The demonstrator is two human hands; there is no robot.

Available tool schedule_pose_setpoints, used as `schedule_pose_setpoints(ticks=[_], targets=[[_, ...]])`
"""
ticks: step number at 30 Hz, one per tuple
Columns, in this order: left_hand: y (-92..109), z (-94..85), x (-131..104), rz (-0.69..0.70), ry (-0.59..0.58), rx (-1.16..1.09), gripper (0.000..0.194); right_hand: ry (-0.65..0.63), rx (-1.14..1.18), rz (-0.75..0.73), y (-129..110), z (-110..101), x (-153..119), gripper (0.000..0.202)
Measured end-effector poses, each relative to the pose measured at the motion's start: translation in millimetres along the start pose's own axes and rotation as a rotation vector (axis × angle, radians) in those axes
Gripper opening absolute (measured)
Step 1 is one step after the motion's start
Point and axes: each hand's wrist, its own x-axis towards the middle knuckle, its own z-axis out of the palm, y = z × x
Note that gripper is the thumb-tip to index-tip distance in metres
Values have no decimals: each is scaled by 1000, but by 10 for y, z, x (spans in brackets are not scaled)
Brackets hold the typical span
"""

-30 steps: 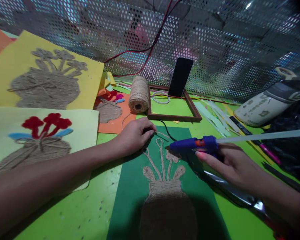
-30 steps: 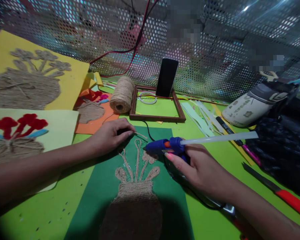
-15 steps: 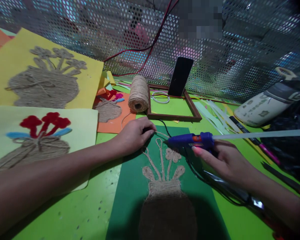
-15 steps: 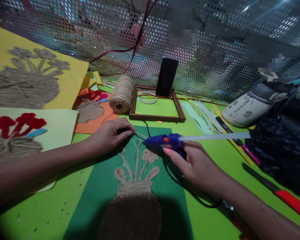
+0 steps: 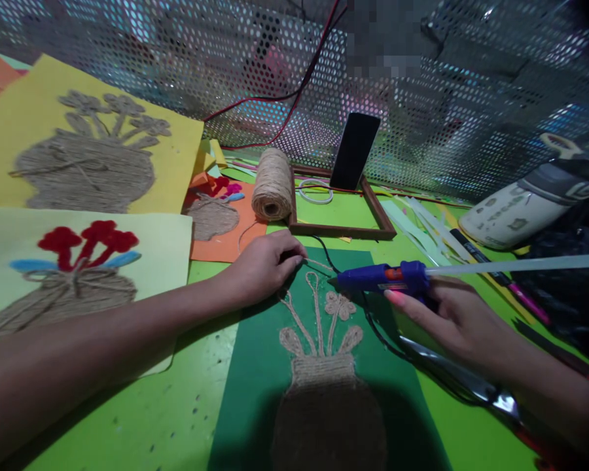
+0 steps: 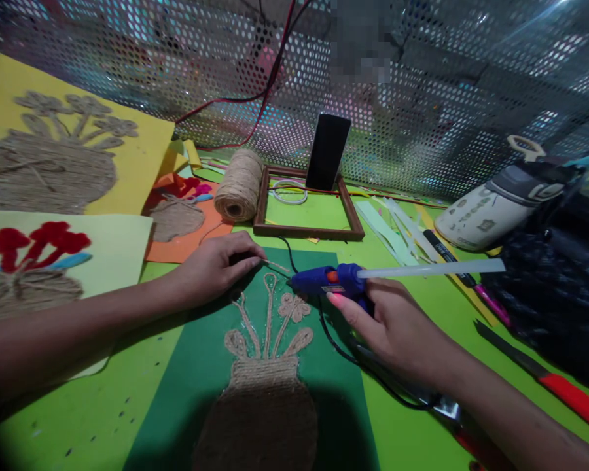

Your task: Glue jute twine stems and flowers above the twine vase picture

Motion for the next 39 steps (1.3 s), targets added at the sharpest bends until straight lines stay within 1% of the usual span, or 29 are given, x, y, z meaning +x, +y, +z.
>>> schedule_pose_setpoints(ticks=[11,14,17,20,23,28,32,35,39], targets=[[-4,0,-1,-8,-7,-4,15,-20,-53,-29,-52,-47,-42,38],[-8,10,5,-2,-3,-9,14,-47,-15,-13,-74,-61,-40,36],[-17,18,6,2,-1,-10,14,-75,43,33,-69,-43,-33,37],[-22,17,3,7,2,-2,15,-55,73,63,-45,5,-22,38],[-22,11,1,-2,14,-8,15,-23,66,47,-32,42,-6,40],[-10,1,3,-23,1,-17,16,-24,-3,23,-48,-2,-4,40],[-2,-5,3,-31,-5,-31,16,-47,-51,12,-88,-54,-25,42],[-1,-8,2,-25,-12,-26,17,-82,-29,13,-143,-51,-28,43],[-11,-6,-3,-4,-3,-20,17,-101,15,55,-181,-23,-23,41]])
